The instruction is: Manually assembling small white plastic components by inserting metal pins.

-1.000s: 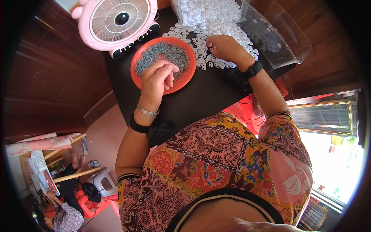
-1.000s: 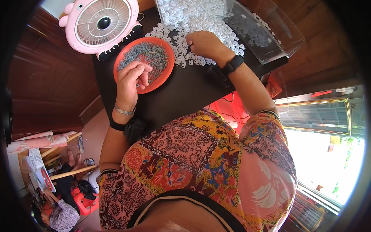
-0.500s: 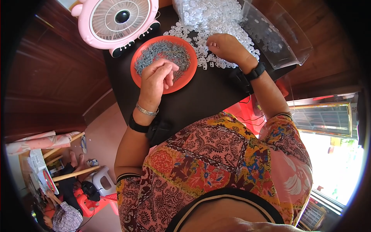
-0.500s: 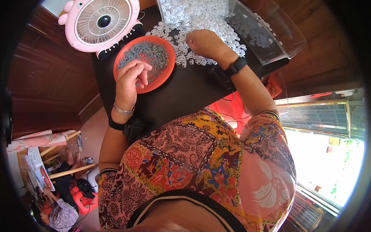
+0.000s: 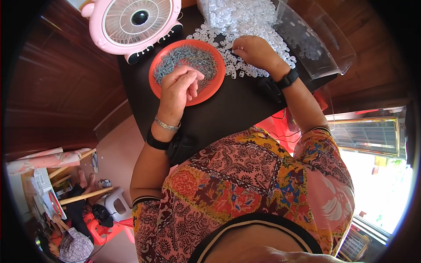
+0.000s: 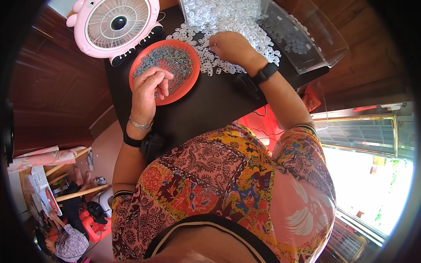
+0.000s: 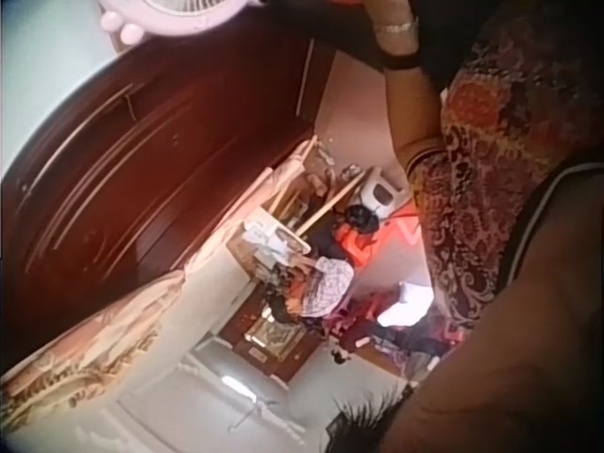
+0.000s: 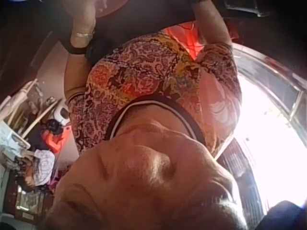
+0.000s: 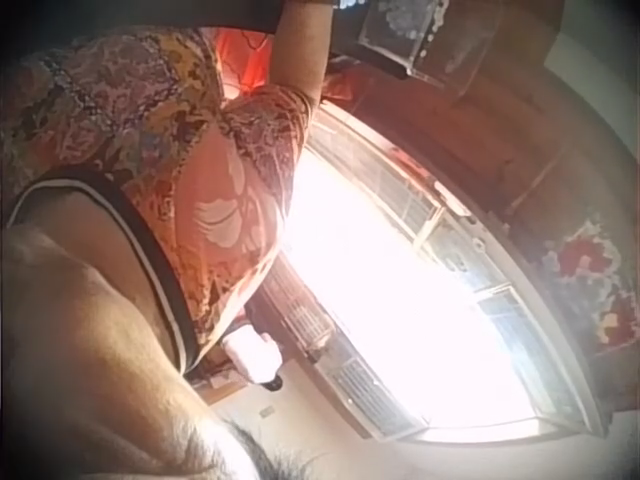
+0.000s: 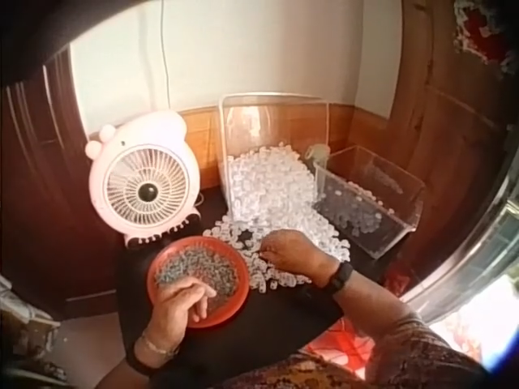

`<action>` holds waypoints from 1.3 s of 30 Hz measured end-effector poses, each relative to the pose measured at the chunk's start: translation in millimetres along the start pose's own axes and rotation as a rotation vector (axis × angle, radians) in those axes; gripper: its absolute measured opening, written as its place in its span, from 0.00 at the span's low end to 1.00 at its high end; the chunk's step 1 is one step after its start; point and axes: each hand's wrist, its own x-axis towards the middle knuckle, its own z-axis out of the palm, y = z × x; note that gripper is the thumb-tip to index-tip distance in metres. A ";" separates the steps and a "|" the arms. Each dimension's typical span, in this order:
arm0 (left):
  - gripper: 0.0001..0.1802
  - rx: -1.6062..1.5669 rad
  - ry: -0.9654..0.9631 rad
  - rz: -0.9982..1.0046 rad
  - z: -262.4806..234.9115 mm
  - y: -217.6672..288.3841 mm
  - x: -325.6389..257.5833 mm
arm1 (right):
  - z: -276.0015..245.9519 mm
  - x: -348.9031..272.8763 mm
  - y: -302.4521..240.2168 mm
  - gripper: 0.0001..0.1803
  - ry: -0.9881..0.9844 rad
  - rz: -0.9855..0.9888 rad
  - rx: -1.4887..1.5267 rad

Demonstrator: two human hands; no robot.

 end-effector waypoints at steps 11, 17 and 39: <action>0.13 0.038 0.049 -0.047 0.7 -1.9 -0.2 | -13.9 23.6 -65.5 0.09 -0.274 0.158 1.223; 0.12 0.032 0.034 -0.072 -2.0 -8.9 3.4 | -2.4 30.3 -83.5 0.13 -0.262 0.136 1.291; 0.11 -0.115 0.234 0.048 -8.5 0.1 5.6 | 22.9 31.4 -107.5 0.09 -0.201 -0.327 0.319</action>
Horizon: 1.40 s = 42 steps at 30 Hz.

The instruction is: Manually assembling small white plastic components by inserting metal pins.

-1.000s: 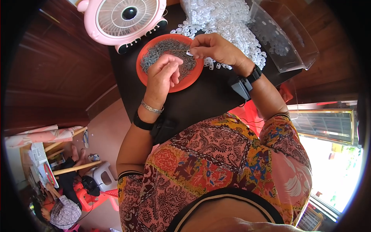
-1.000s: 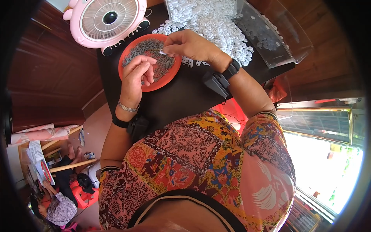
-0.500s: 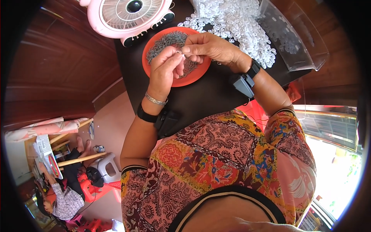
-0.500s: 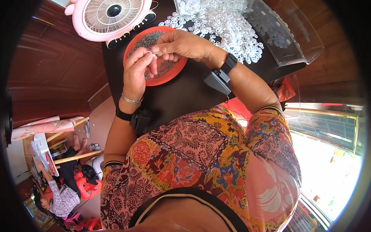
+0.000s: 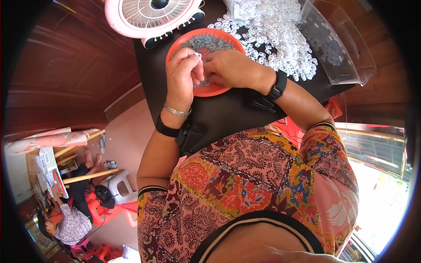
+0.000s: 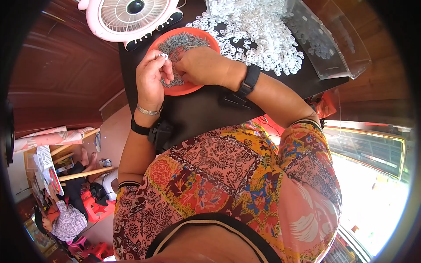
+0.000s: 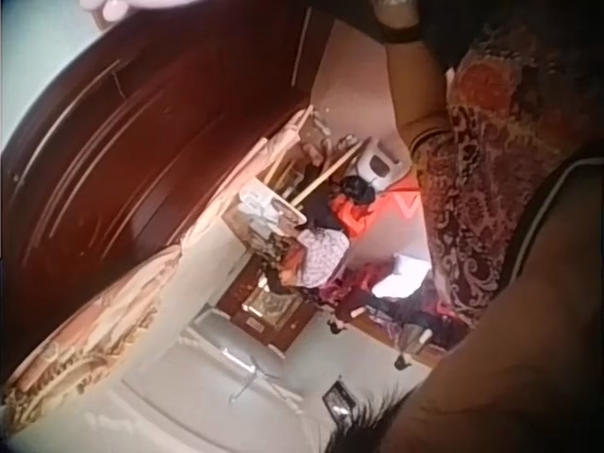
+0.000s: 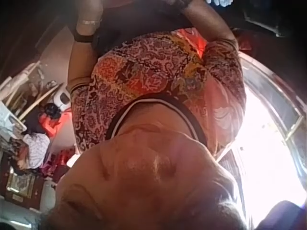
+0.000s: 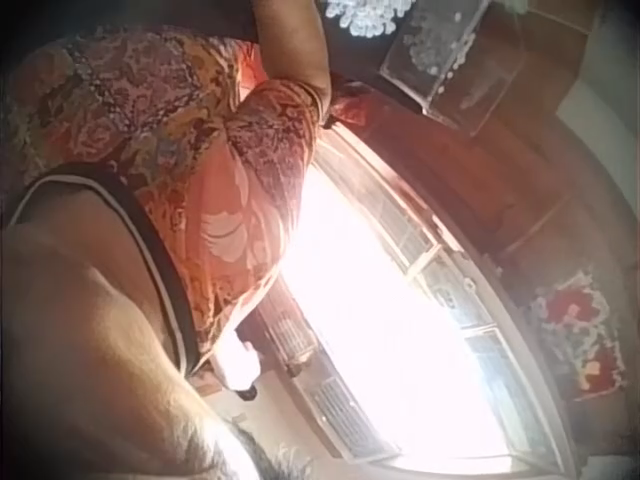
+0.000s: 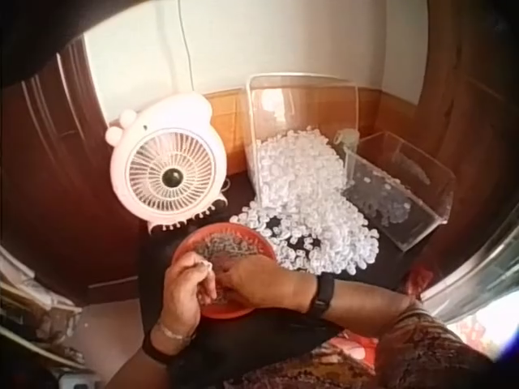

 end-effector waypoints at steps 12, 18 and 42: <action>0.10 0.029 -0.061 -0.079 -1.2 -4.0 2.6 | -20.8 -4.7 10.1 0.05 0.230 -0.018 0.350; 0.10 0.058 -0.068 -0.073 -0.9 -2.0 2.2 | -19.4 -5.3 13.3 0.06 0.262 0.091 0.828; 0.09 0.079 -0.156 -0.028 -2.2 -2.0 -0.5 | -23.3 -6.8 11.0 0.10 0.071 0.141 0.858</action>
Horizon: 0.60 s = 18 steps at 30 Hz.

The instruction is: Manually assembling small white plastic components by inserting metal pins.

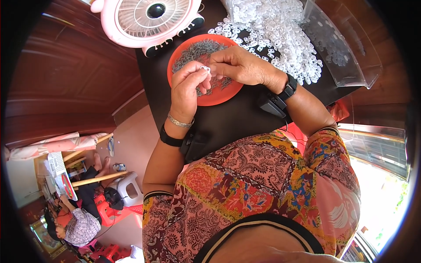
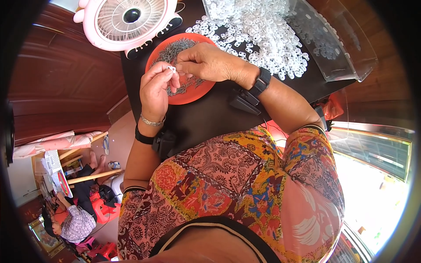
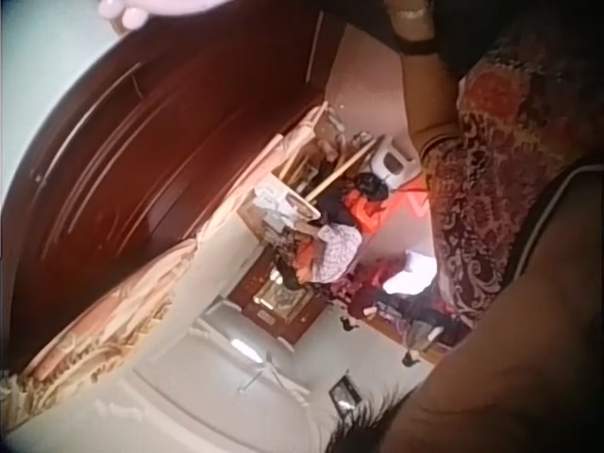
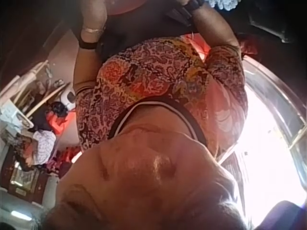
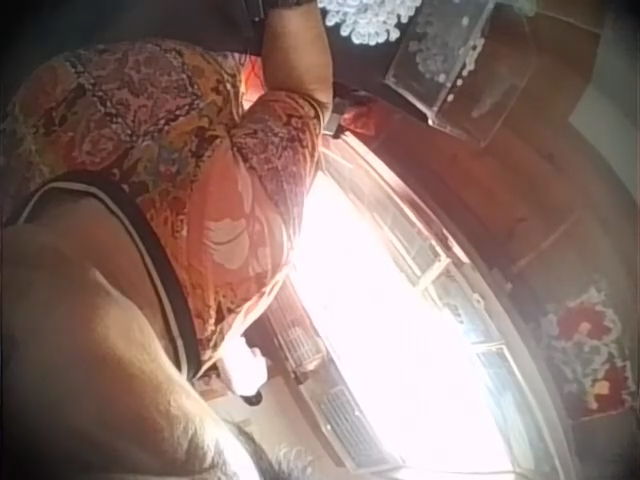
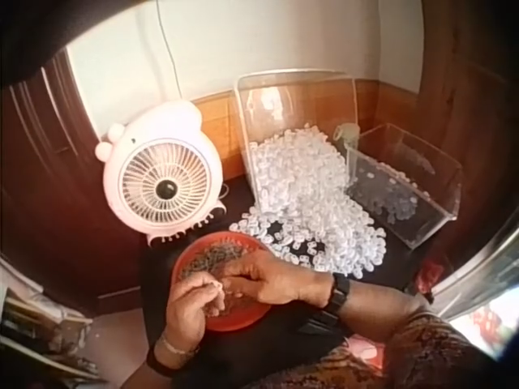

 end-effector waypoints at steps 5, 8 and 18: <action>0.10 -0.071 0.038 -0.041 -1.0 -4.0 1.5 | 1.1 -0.8 -2.9 0.06 0.078 -0.087 -0.259; 0.09 -0.107 0.076 -0.031 -0.8 -5.1 3.1 | 1.6 -0.6 -2.4 0.04 0.129 -0.130 -0.282; 0.08 -0.017 0.083 -0.025 1.1 -4.2 3.4 | 2.8 1.5 6.5 0.06 0.226 -0.120 -0.158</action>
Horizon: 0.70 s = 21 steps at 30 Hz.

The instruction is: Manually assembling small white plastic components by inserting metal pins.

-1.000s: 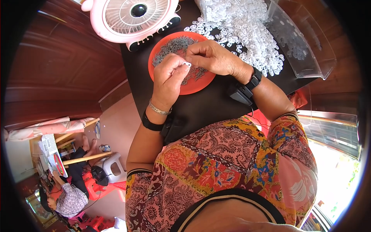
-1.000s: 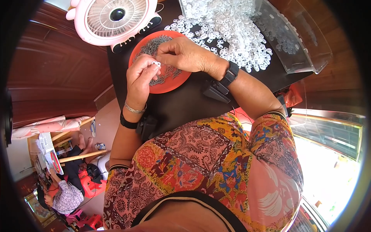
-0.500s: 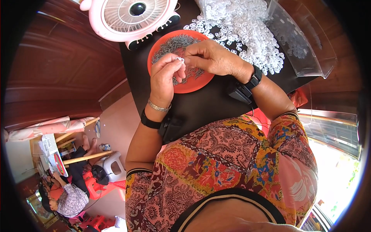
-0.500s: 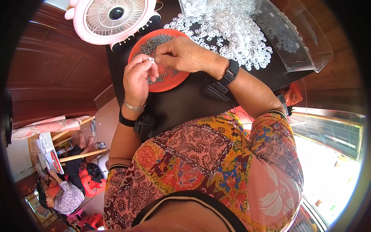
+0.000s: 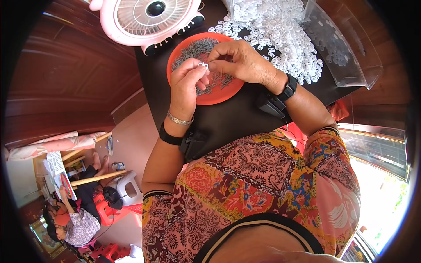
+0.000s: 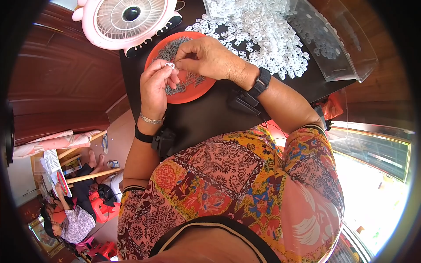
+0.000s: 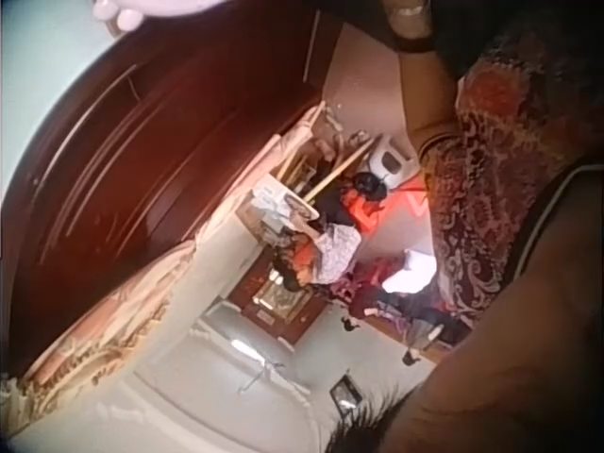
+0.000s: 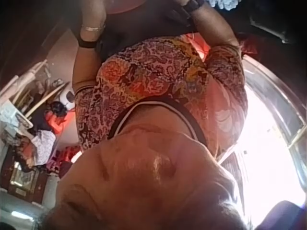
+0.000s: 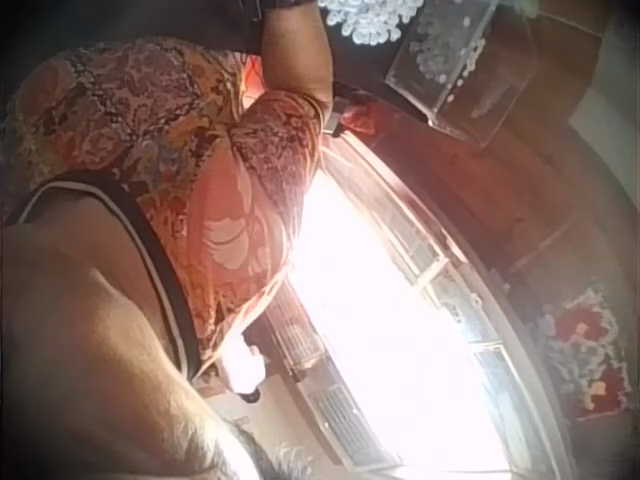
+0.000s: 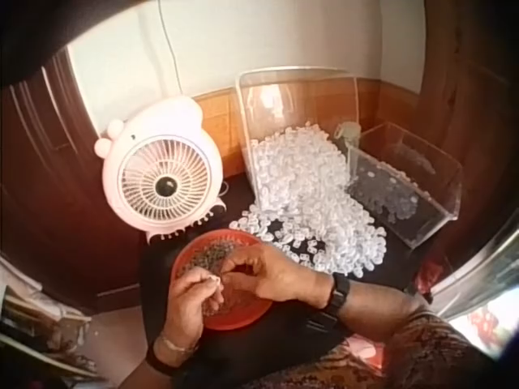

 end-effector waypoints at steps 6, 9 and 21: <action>0.06 0.240 -0.080 0.202 0.6 -3.5 -1.1 | -3.2 1.0 -4.1 0.10 -0.060 0.140 -0.003; 0.06 0.201 -0.096 0.148 2.4 -0.4 -2.6 | -2.5 0.4 -0.5 0.11 -0.112 0.163 0.037; 0.09 -0.146 -0.028 -0.069 -4.8 1.6 -0.2 | 3.4 -1.2 -4.4 0.07 -0.134 0.095 0.056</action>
